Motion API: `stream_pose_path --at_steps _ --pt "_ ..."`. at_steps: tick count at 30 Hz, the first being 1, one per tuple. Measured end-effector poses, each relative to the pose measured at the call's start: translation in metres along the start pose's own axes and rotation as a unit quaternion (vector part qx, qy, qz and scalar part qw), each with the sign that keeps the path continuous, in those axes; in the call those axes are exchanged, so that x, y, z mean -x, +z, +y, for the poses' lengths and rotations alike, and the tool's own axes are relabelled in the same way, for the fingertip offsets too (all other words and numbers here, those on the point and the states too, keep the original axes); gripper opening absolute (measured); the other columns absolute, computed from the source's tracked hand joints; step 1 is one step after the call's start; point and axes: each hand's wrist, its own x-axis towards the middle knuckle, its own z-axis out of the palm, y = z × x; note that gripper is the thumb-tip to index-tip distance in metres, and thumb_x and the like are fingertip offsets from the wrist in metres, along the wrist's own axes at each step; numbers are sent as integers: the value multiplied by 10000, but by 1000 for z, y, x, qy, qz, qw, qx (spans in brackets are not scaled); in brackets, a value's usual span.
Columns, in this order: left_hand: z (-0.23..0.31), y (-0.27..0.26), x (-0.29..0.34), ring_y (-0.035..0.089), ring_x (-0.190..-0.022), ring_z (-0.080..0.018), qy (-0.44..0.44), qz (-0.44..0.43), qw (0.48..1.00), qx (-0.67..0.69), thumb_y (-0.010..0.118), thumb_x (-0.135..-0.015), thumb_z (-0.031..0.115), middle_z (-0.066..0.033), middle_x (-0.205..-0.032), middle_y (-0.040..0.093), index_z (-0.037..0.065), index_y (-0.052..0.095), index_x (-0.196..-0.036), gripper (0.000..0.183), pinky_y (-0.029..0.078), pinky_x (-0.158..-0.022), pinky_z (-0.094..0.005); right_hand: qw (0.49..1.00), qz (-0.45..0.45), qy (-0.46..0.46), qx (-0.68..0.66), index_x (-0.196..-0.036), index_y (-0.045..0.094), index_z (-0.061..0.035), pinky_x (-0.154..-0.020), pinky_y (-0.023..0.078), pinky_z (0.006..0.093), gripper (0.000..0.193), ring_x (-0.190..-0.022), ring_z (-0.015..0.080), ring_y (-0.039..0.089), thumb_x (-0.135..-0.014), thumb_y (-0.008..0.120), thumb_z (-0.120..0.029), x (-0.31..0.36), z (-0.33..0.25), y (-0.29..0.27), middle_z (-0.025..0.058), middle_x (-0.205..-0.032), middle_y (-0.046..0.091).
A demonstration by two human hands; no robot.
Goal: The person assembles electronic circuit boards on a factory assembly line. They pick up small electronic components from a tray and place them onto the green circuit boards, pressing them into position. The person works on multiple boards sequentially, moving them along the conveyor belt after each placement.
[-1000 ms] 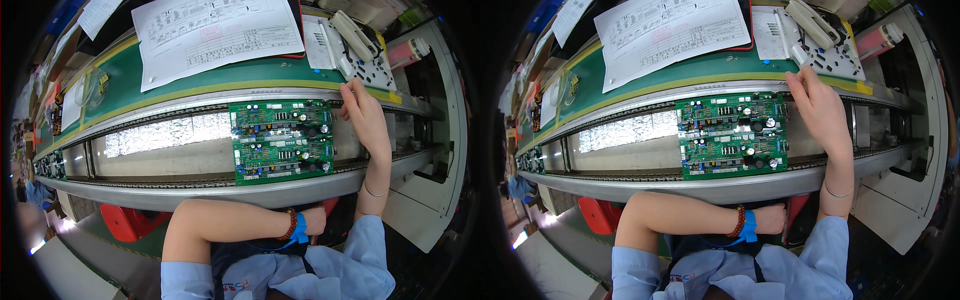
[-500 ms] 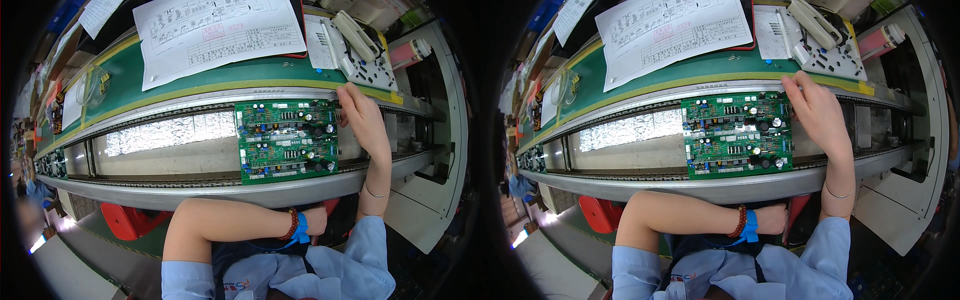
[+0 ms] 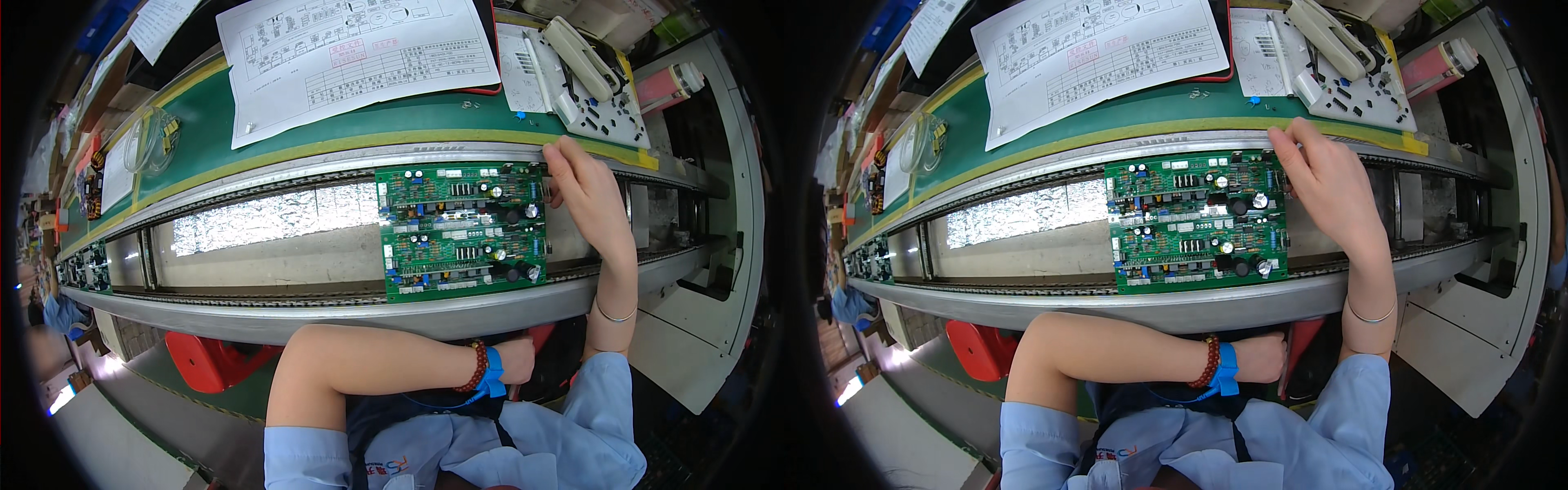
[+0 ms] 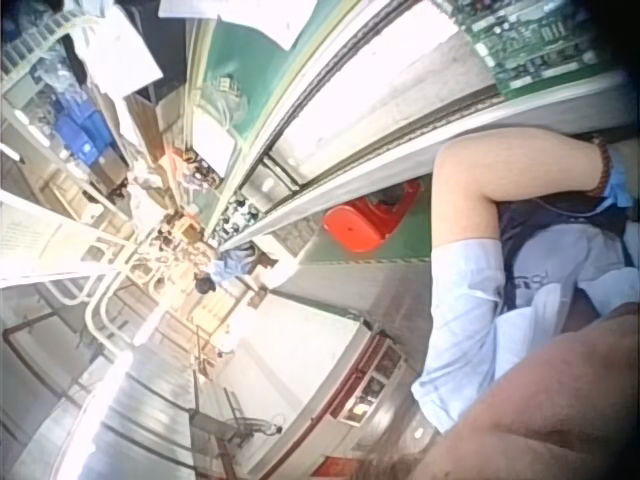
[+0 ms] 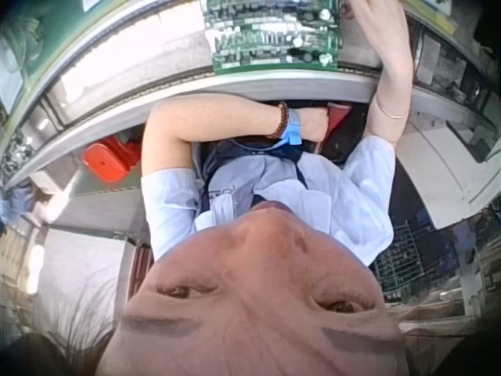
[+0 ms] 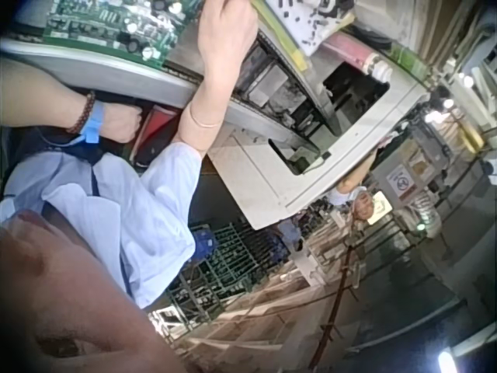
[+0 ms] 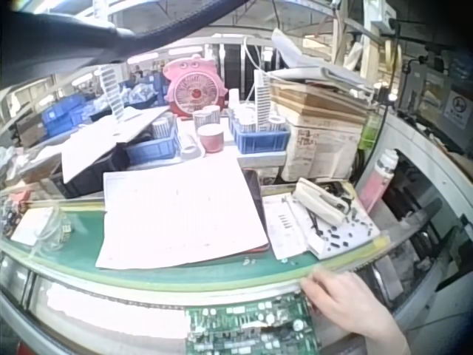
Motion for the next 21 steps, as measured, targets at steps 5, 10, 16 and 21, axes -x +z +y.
stream_pose_path --at_steps 5,10,16,21 --pt "0 1 -2 564 -688 -196 11 -17 1000 3 582 -687 198 -35 -691 624 74 677 -695 157 360 -602 -326 1000 3 -2 4 -848 509 -17 -545 401 394 318 -578 314 574 -947 454 -314 1 -1 -1 141 -568 527" --pt "2 5 -2 566 -698 -196 3 -12 1000 -4 578 -694 200 -32 -701 626 78 678 -704 157 362 -611 -325 1000 1 -3 6 -850 509 -18 -549 402 398 317 -583 316 576 -947 454 -316 1 0 -1 140 -571 532" --pt "1 2 -2 560 -687 -196 2 -14 1000 -9 574 -696 198 -34 -695 623 80 676 -701 156 361 -610 -322 1000 0 -4 4 -855 508 -21 -549 404 396 311 -582 312 580 -948 453 -313 1 -1 -1 138 -572 536" --pt "0 2 -2 555 -679 -194 8 -12 1000 -7 572 -697 201 -32 -687 619 77 674 -696 161 359 -605 -319 1000 0 -5 8 -851 508 -20 -546 404 395 312 -578 311 579 -949 453 -311 1 -1 -1 137 -571 538"
